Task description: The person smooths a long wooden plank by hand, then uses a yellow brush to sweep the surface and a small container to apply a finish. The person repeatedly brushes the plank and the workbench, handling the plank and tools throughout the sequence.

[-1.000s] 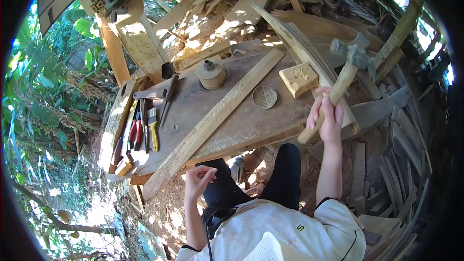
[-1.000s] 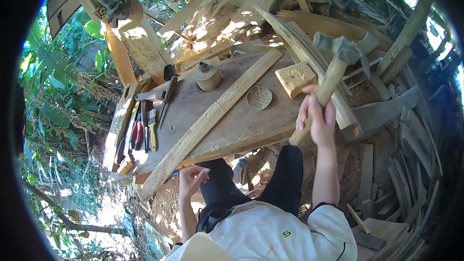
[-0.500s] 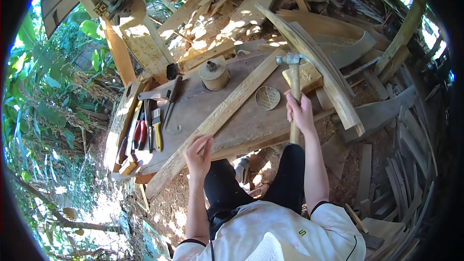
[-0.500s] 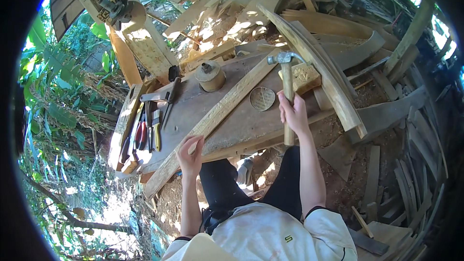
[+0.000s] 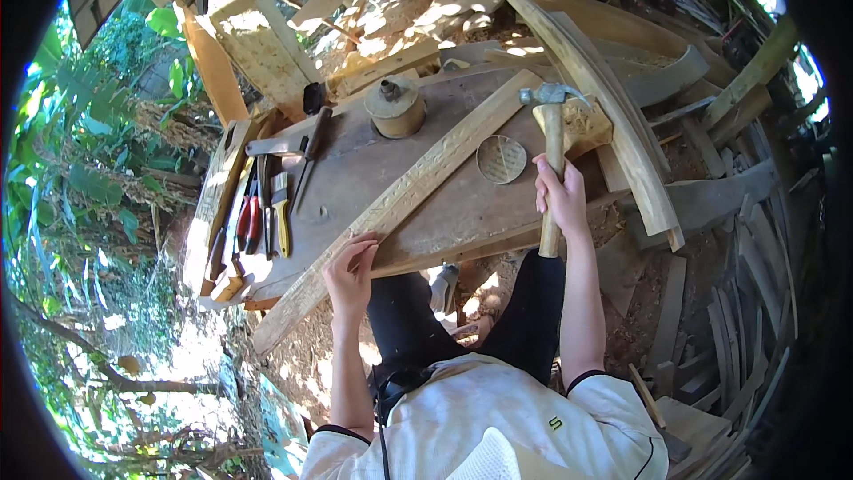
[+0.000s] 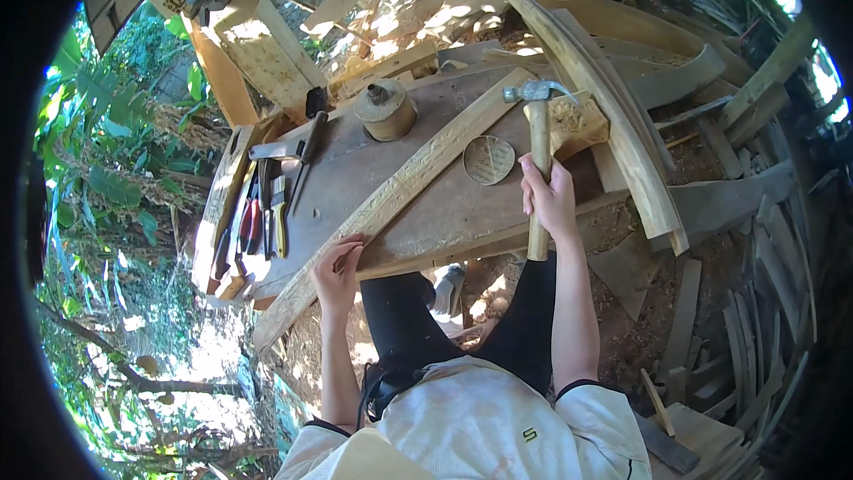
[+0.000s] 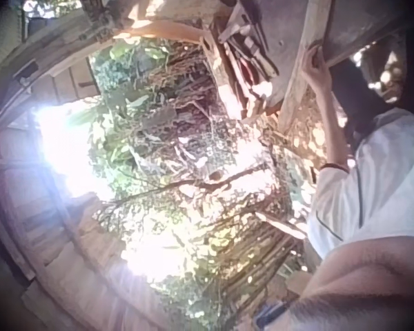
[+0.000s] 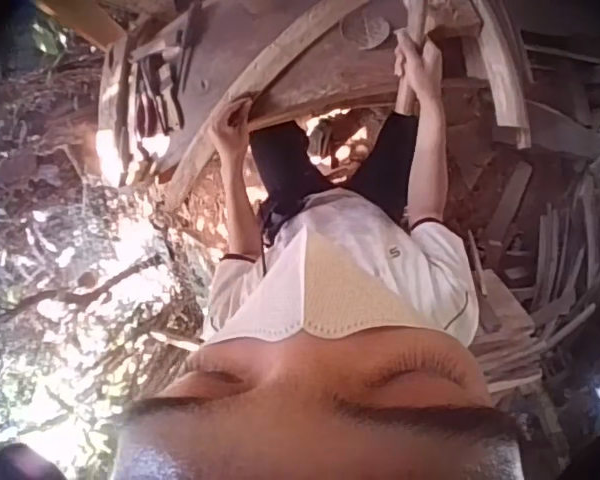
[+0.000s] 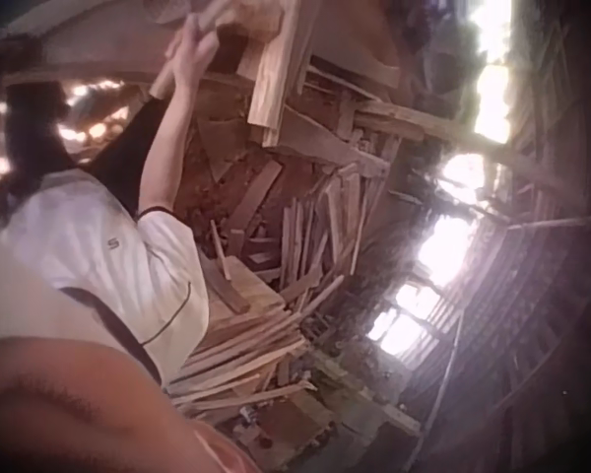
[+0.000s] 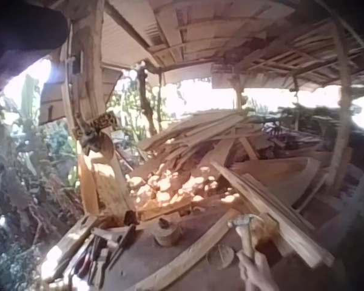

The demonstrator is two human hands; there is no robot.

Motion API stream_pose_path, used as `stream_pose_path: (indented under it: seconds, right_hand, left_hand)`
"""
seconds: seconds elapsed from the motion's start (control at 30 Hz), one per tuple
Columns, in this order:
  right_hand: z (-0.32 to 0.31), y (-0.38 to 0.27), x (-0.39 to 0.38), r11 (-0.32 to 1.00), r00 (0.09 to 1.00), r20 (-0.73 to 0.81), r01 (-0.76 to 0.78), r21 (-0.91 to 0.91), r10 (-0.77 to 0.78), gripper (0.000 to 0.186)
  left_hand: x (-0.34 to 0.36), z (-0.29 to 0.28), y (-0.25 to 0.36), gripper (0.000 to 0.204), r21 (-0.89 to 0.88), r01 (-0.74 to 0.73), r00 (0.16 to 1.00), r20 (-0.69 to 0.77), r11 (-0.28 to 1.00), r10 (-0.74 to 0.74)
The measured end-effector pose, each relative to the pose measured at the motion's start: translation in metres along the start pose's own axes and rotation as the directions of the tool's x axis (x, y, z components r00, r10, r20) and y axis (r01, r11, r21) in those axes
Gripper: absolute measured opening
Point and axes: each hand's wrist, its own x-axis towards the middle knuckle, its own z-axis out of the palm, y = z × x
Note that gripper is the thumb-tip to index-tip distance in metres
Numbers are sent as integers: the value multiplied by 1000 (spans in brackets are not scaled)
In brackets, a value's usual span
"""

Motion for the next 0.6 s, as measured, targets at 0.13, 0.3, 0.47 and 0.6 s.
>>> stream_pose_path:
  seconds: [0.13,0.3,0.47,0.6]
  right_hand:
    - [-1,-3,1,1000,1000,-1,-5,-6,5,23]
    - [-1,-1,7,994,999,45,2,-110,3,29]
    - [7,-1,6,981,994,96,-25,-191,44,36]
    - [11,-1,10,970,996,74,-35,-240,54,38]
  left_hand:
    - [0,-12,0,12,-81,192,979,-48,978,-196]
    - [42,1,30,16,-8,79,995,-62,997,-79]
    - [93,51,45,16,-55,-103,995,6,993,103]
    - [98,86,22,15,-23,-34,996,-86,999,32]
